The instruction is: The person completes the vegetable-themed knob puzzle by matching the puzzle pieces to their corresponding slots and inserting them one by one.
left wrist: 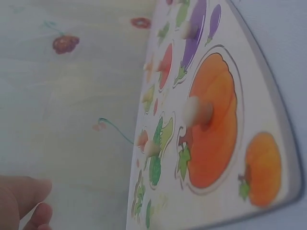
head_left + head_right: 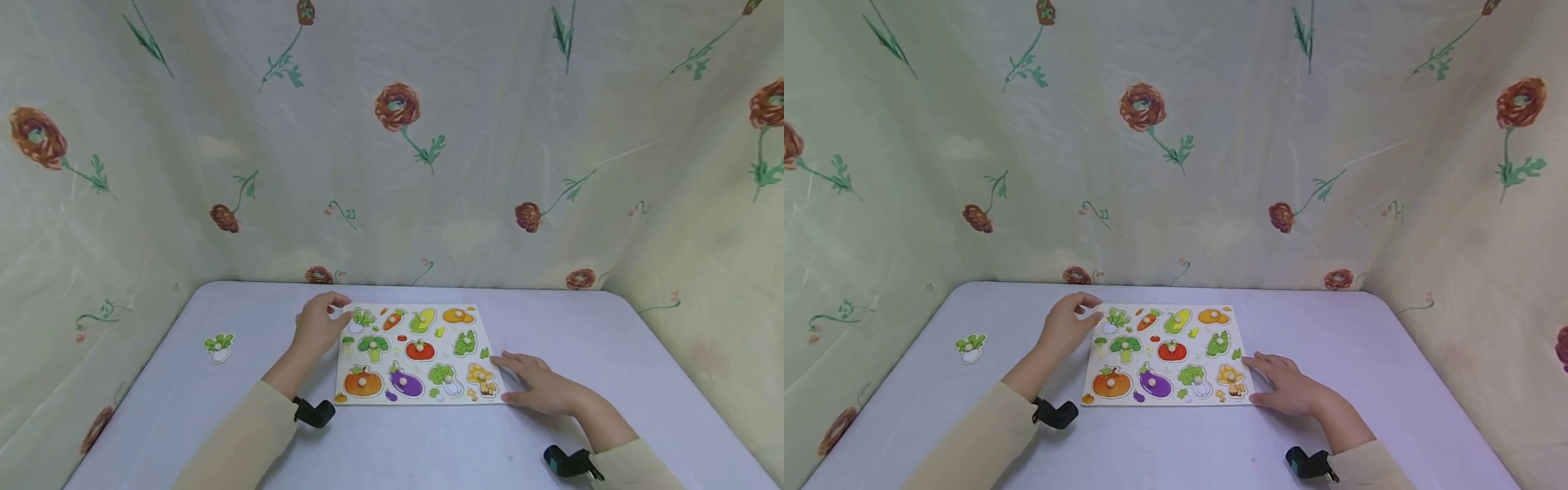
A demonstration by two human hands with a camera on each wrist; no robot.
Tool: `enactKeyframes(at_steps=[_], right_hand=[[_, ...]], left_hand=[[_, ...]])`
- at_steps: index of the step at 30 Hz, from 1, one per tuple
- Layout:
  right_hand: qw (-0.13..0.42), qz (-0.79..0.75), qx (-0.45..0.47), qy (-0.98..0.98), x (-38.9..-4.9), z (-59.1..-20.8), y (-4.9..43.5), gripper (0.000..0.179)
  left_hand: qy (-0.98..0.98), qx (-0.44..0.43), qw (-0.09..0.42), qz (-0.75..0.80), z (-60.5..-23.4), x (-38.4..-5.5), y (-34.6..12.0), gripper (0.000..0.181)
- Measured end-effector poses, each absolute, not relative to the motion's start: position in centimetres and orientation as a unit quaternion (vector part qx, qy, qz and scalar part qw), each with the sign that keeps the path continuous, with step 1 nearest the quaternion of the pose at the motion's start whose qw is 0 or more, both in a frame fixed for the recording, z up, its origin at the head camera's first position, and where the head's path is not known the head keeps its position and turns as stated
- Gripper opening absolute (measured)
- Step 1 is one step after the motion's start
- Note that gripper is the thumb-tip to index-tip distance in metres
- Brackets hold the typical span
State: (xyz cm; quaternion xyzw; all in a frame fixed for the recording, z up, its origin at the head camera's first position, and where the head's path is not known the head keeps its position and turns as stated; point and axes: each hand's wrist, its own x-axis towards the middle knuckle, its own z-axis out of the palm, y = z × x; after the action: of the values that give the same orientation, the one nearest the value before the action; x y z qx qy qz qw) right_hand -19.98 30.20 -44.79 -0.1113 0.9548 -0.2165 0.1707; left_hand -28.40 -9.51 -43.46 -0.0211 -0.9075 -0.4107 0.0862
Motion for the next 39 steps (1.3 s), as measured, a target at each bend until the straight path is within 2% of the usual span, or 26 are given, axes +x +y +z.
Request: enactKeyframes(at_steps=[29, 39], right_hand=[[0.172, -0.21, -0.112, 0.956, -19.8, -44.5, 30.0, 0.074], [0.176, -0.207, -0.105, 0.957, -19.8, -44.5, 30.0, 0.075]], left_hand=[[-0.911, 0.011, 0.117, -0.396, -42.5, -24.7, -20.5, 0.03], [-0.913, 0.062, 0.103, -0.39, -43.0, -23.8, -24.9, 0.033]])
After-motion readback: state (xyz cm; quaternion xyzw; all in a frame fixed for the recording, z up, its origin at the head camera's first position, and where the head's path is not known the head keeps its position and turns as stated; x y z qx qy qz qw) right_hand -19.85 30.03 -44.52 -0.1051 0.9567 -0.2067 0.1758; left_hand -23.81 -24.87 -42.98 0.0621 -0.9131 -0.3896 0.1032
